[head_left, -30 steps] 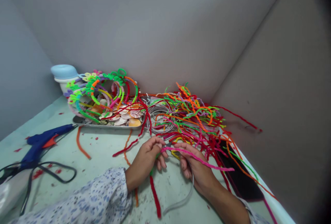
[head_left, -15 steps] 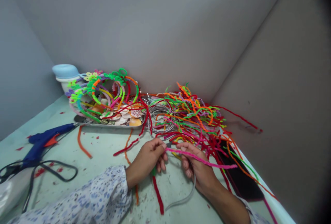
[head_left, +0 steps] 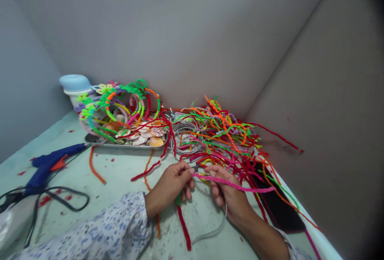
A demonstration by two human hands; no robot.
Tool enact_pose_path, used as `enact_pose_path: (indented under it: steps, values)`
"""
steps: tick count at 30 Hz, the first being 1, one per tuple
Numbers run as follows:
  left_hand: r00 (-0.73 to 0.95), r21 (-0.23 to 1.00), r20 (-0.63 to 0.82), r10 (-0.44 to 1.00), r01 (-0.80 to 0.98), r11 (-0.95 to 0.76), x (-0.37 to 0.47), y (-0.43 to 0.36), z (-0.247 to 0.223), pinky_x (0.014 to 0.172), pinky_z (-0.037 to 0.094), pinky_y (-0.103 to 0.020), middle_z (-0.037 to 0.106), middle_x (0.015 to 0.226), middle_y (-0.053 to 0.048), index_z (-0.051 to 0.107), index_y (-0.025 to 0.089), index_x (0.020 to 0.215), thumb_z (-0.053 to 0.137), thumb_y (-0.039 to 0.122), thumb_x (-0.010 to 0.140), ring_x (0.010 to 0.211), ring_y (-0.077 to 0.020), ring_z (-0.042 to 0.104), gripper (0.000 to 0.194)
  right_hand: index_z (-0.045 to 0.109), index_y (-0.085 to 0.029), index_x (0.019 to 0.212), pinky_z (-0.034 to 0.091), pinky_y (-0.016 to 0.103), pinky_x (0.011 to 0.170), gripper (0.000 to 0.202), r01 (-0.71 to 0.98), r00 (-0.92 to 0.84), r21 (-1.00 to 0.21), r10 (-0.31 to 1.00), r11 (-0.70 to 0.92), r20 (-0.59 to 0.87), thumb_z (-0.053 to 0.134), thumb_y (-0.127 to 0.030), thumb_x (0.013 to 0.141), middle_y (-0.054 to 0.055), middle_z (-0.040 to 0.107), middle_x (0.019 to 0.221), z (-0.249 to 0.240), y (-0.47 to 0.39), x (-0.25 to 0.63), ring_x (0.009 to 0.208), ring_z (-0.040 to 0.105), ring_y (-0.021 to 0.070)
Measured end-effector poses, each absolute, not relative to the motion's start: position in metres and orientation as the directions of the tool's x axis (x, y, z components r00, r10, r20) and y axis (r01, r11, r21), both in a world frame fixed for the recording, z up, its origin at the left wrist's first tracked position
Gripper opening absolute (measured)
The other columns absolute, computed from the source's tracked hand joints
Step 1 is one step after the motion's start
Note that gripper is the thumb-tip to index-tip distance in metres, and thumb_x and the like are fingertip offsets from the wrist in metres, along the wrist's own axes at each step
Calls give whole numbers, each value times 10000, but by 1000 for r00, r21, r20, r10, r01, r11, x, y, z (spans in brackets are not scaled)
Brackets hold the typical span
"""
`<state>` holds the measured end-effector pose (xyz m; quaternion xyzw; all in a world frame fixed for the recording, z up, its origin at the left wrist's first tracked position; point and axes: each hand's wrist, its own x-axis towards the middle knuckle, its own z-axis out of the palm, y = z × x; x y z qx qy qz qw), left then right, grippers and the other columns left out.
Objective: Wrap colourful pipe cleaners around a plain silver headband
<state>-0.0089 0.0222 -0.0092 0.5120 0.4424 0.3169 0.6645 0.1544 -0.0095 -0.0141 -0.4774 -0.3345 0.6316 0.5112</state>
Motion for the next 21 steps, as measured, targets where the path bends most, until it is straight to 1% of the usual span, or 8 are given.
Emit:
enact_pose_path:
  steps: [5, 9, 21]
  values:
    - [409, 971, -233, 882, 52, 233, -9, 21, -13, 322, 371, -149, 574, 572, 29, 491, 167, 759, 499, 404, 839, 353, -69, 524, 250, 603, -163, 898, 279, 110, 277, 290, -328, -16, -909, 964, -257, -266, 666, -385, 723, -89, 461, 419, -14, -9, 155, 301, 323, 32]
    - [410, 978, -206, 889, 68, 195, -9, 19, -14, 328, 367, -149, 577, 593, 29, 498, 171, 786, 490, 406, 844, 369, -70, 530, 242, 604, -163, 908, 267, 112, 280, 274, -322, -29, -912, 965, -256, -261, 650, -376, 743, -87, 467, 402, -14, -9, 155, 287, 327, 32]
    - [394, 983, -153, 906, 159, 97, -10, 14, -13, 362, 354, -151, 578, 620, 33, 500, 182, 797, 441, 418, 871, 391, -66, 519, 254, 606, -169, 907, 268, 118, 294, 279, -259, -13, -926, 960, -273, -279, 626, -405, 758, -81, 474, 415, -10, -11, 155, 302, 348, 38]
